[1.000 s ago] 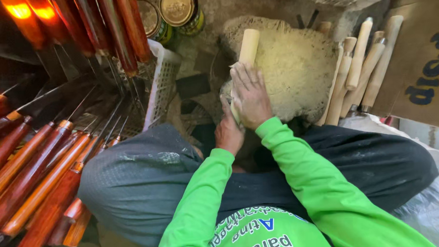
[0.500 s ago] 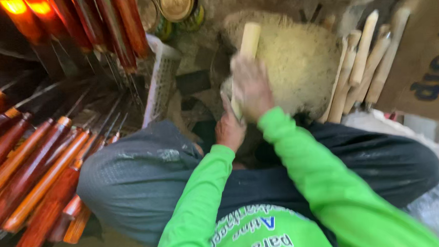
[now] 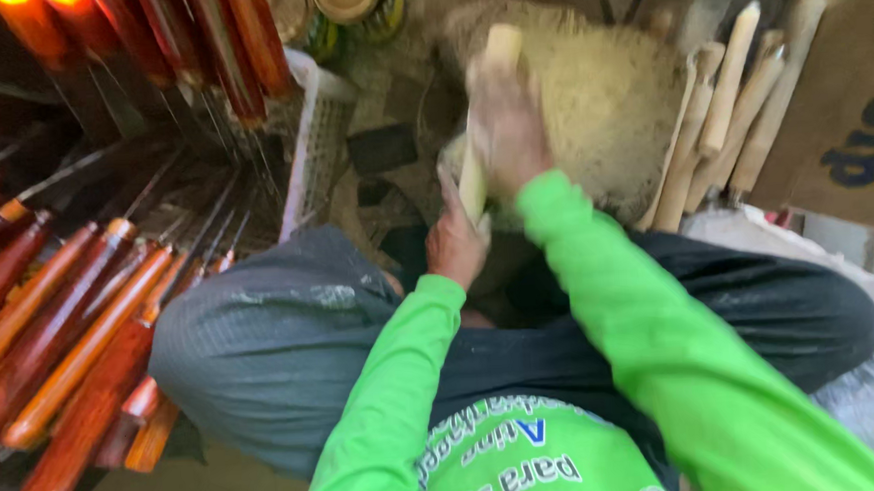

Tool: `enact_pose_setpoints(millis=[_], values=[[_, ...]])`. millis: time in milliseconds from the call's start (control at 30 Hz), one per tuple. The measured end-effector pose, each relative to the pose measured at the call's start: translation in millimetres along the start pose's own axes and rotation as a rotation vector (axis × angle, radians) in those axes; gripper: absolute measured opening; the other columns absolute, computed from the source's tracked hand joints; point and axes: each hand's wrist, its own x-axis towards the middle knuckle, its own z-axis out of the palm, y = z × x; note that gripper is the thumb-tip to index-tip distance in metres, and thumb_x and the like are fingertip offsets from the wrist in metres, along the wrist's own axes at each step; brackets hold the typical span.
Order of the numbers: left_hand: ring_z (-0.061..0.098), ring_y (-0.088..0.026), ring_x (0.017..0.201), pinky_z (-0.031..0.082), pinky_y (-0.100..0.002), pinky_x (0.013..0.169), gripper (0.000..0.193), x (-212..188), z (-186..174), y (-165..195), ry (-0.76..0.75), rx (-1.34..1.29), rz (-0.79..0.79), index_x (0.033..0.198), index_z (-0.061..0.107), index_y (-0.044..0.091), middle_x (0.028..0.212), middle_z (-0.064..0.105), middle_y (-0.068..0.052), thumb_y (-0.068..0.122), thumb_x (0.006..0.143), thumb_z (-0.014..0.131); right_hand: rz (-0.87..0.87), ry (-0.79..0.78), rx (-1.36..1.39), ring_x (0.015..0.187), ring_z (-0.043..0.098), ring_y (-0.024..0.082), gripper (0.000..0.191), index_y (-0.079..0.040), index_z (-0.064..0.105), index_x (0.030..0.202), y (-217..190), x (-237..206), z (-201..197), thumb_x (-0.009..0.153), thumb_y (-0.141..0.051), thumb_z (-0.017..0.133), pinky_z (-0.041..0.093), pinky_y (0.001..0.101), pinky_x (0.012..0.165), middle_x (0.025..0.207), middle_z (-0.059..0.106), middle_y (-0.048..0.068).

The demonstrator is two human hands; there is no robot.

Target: The person sits cross-legged and sands a light-colored wooden handle using a sanding block on a stone surface. They repeatedly rub the handle back and forth, rotate it to cover different sides, and inspect the surface before continuing the sanding process.

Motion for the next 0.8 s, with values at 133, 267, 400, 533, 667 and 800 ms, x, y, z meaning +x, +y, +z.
enact_pose_setpoints(millis=[133,267,400,533,667,800], values=[[0.068,-0.051,0.088,0.053,-0.058,0.078,0.109,1,2,0,-0.006,0.014,-0.022,0.162,0.002,0.006,0.104,0.071,-0.03,0.023,0.084,0.078,0.082,0.025,-0.003,0.154,0.031,0.039,0.063,-0.006,0.041,0.159,11,24,-5,0.1,-0.018,0.06,0.019,0.0589,0.124,0.164,0.039,0.019],[0.068,-0.05,0.089,0.053,-0.059,0.079,0.107,2,3,0,-0.045,0.071,-0.038,0.166,-0.001,0.005,0.104,0.07,-0.031,0.018,0.089,0.072,0.042,-0.007,0.028,0.155,0.03,0.039,0.065,-0.003,0.039,0.16,-11,-10,2,0.099,-0.018,0.059,0.019,0.0585,0.127,0.165,0.039,0.017],[0.068,-0.05,0.086,0.054,-0.058,0.078,0.11,1,0,3,-0.026,0.023,-0.03,0.162,0.001,0.006,0.103,0.071,-0.03,0.023,0.085,0.077,-0.019,0.0,-0.044,0.156,0.03,0.035,0.063,-0.006,0.04,0.16,-4,-5,2,0.101,-0.02,0.059,0.017,0.0585,0.127,0.166,0.039,0.014],[0.068,-0.05,0.087,0.053,-0.059,0.077,0.108,0,-5,8,-0.027,0.044,-0.034,0.163,0.001,0.008,0.1,0.072,-0.029,0.024,0.087,0.076,0.088,0.021,-0.002,0.157,0.026,0.036,0.062,-0.005,0.037,0.162,13,29,-7,0.104,-0.016,0.057,0.018,0.0552,0.127,0.168,0.033,0.017],[0.069,-0.05,0.084,0.054,-0.059,0.076,0.112,1,-6,10,-0.064,0.073,-0.06,0.162,-0.003,0.005,0.097,0.071,-0.03,0.024,0.085,0.076,0.034,0.025,-0.026,0.158,0.023,0.037,0.064,0.0,0.036,0.162,-1,12,-5,0.103,-0.015,0.056,0.018,0.0545,0.131,0.168,0.034,0.017],[0.068,-0.05,0.086,0.053,-0.059,0.076,0.11,1,-4,7,-0.088,0.064,-0.064,0.164,-0.002,0.005,0.098,0.071,-0.03,0.02,0.086,0.074,-0.011,-0.039,-0.101,0.157,0.027,0.034,0.06,-0.003,0.044,0.157,-13,-11,1,0.101,-0.02,0.058,0.019,0.056,0.127,0.166,0.037,0.015]])
